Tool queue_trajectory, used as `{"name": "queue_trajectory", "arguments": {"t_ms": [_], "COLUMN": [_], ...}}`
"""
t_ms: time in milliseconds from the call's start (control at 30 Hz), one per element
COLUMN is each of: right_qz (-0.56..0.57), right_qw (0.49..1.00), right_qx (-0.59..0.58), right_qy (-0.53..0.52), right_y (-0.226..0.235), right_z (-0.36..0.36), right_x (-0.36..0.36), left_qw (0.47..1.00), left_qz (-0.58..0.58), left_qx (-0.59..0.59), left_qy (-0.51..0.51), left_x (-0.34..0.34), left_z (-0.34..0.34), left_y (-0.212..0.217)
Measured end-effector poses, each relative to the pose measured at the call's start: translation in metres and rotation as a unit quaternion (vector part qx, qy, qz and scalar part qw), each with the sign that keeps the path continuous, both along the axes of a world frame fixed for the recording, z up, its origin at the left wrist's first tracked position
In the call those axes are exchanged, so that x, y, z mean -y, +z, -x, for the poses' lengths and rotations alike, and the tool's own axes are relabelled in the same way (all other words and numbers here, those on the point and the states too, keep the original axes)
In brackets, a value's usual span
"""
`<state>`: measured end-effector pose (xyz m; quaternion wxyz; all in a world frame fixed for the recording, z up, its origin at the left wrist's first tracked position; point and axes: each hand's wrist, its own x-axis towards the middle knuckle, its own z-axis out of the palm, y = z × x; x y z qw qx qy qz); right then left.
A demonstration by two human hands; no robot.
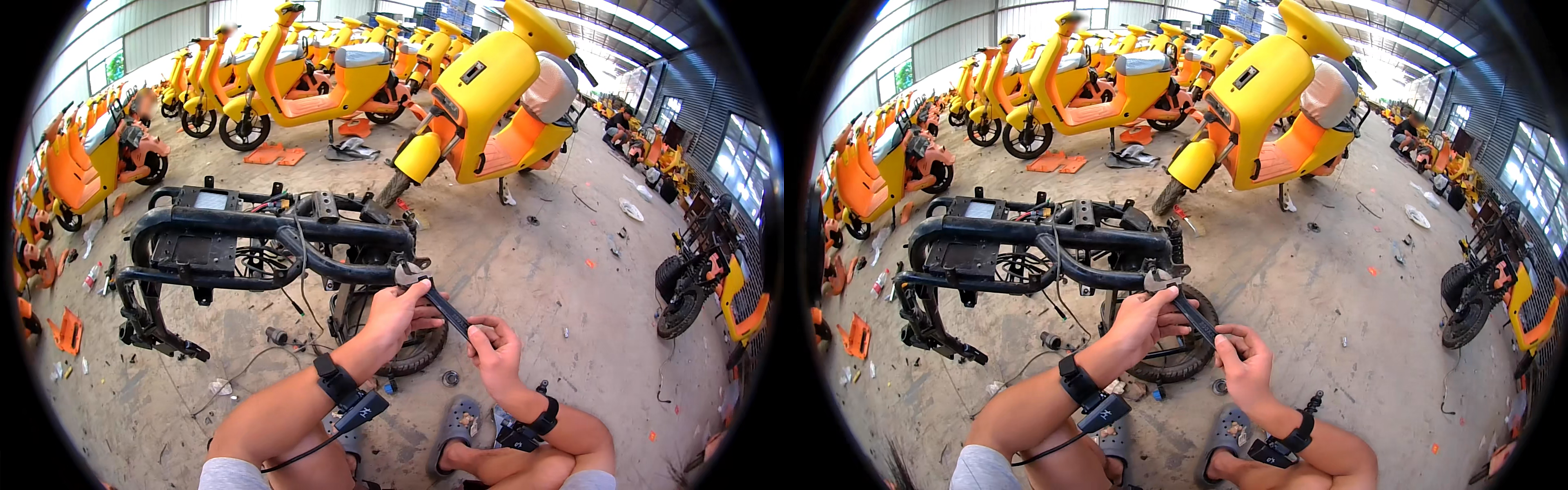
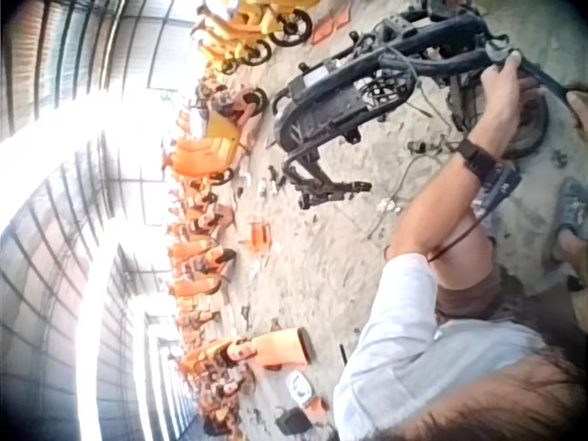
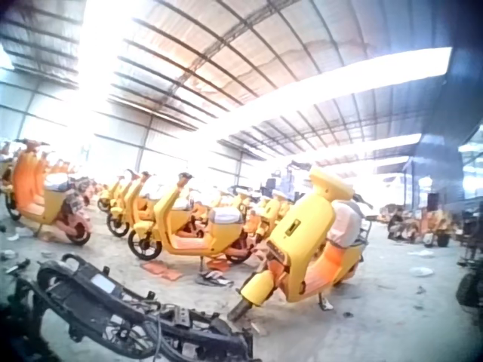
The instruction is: The person sits on the floor and uses a wrench to tighten a bolt on the front fork of a scooter frame. The person repeatedly adjusts the wrench and applies torque to secure the component.
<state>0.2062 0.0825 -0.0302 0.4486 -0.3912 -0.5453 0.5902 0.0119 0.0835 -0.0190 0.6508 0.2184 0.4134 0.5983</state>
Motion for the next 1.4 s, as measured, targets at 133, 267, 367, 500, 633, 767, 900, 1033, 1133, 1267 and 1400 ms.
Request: {"name": "queue_trajectory", "arguments": {"t_ms": [133,267,367,500,633,767,900,1033,1133,1267,1400], "right_qz": [-0.013,-0.015,-0.019,-0.019,-0.026,-0.034,-0.038,-0.040,-0.038,-0.039,-0.048], "right_qw": [1.000,1.000,1.000,1.000,1.000,0.999,0.999,0.999,0.999,0.999,0.999], "right_qx": [-0.016,-0.014,-0.004,-0.003,-0.002,-0.005,-0.002,0.003,0.005,0.003,-0.002], "right_qy": [-0.016,-0.017,-0.012,-0.004,-0.007,-0.006,-0.005,-0.009,-0.008,-0.008,-0.010], "right_y": [-0.006,-0.004,-0.004,-0.006,-0.006,-0.005,-0.006,-0.004,-0.003,-0.003,-0.007], "right_z": [0.001,0.002,0.000,0.000,0.000,0.000,0.001,0.001,0.001,0.002,0.003], "right_x": [-0.002,-0.003,-0.003,-0.004,-0.004,-0.002,-0.002,-0.001,-0.001,-0.001,-0.003], "left_qw": [1.000,1.000,0.999,0.999,0.999,0.999,0.999,1.000,0.999,0.999,1.000], "left_qz": [-0.012,-0.006,-0.005,-0.007,-0.009,-0.016,-0.011,-0.007,-0.005,-0.001,0.001], "left_qx": [0.017,0.026,0.046,0.046,0.038,0.045,0.027,0.025,0.033,0.039,0.024], "left_qy": [-0.006,-0.014,-0.022,-0.020,-0.022,-0.017,-0.017,-0.014,-0.010,-0.003,0.006], "left_x": [-0.004,-0.005,-0.007,-0.006,-0.007,-0.007,-0.005,-0.005,-0.006,-0.008,-0.007], "left_z": [-0.001,0.003,0.003,0.003,0.003,0.003,0.003,0.002,0.002,0.002,0.001], "left_y": [-0.002,-0.003,-0.009,-0.009,-0.009,-0.011,-0.007,-0.006,-0.007,-0.010,-0.007]}}
